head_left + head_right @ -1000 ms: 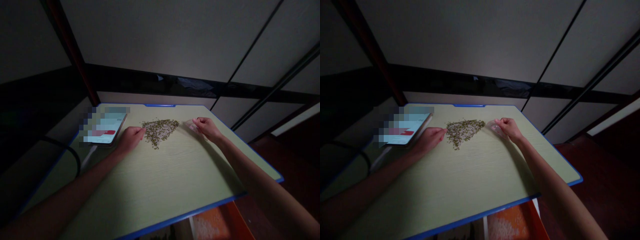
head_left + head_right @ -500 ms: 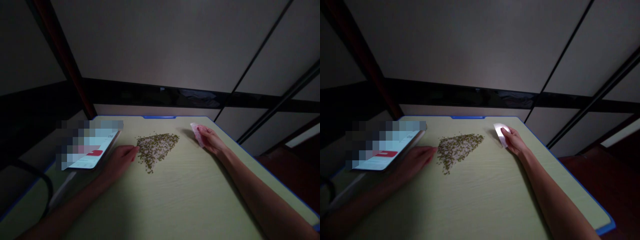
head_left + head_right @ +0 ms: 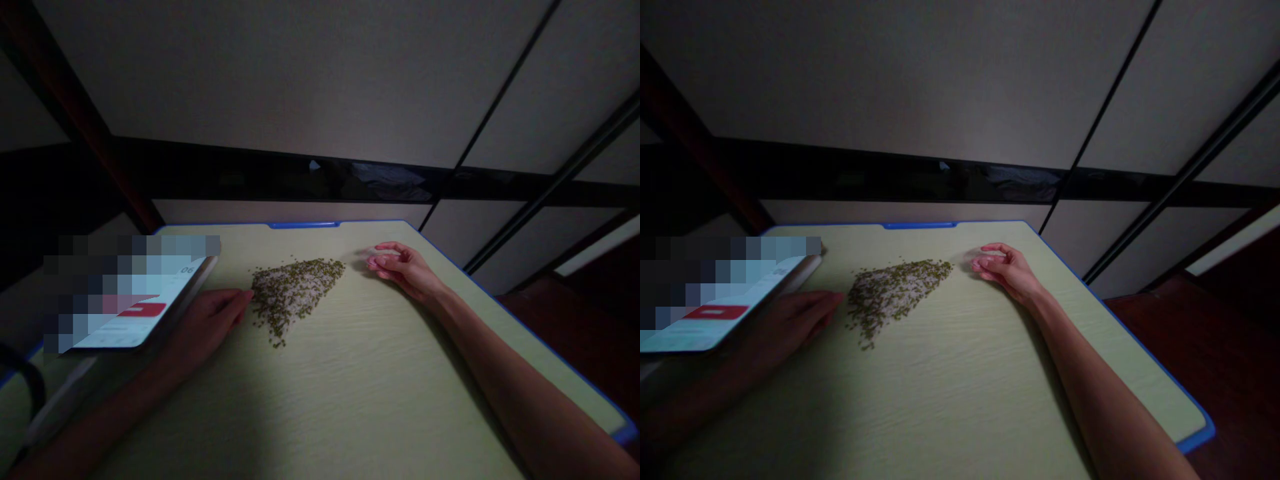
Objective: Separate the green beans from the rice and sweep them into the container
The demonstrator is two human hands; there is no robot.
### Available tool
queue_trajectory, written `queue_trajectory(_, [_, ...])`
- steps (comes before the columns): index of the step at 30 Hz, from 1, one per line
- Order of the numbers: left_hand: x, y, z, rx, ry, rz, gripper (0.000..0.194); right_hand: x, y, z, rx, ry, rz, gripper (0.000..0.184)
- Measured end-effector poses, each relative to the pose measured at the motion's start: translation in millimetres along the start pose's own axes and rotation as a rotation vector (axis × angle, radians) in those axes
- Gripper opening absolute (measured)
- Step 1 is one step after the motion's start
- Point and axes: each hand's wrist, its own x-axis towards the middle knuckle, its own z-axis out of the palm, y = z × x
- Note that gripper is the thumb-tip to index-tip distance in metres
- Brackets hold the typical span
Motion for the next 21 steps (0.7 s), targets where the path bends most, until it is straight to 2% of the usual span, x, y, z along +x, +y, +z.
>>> queue_trajectory(8, [2.2, -2.9, 1.7, 0.018, 0.001, -0.007, 0.038, -0.8, 5.9, 4.0, -0.055, -0.054, -0.080, 0.035])
queue_trajectory(15, [1.8, -2.4, 1.0, 0.031, -0.005, 0.000, 0.038, -1.4, 3.5, 7.3, -0.301, -0.034, -0.124, 0.029])
queue_trajectory(21, [0.2, -0.7, 1.0, 0.010, -0.009, -0.011, 0.038, 0.3, 5.0, 8.4, -0.411, -0.039, -0.192, 0.024])
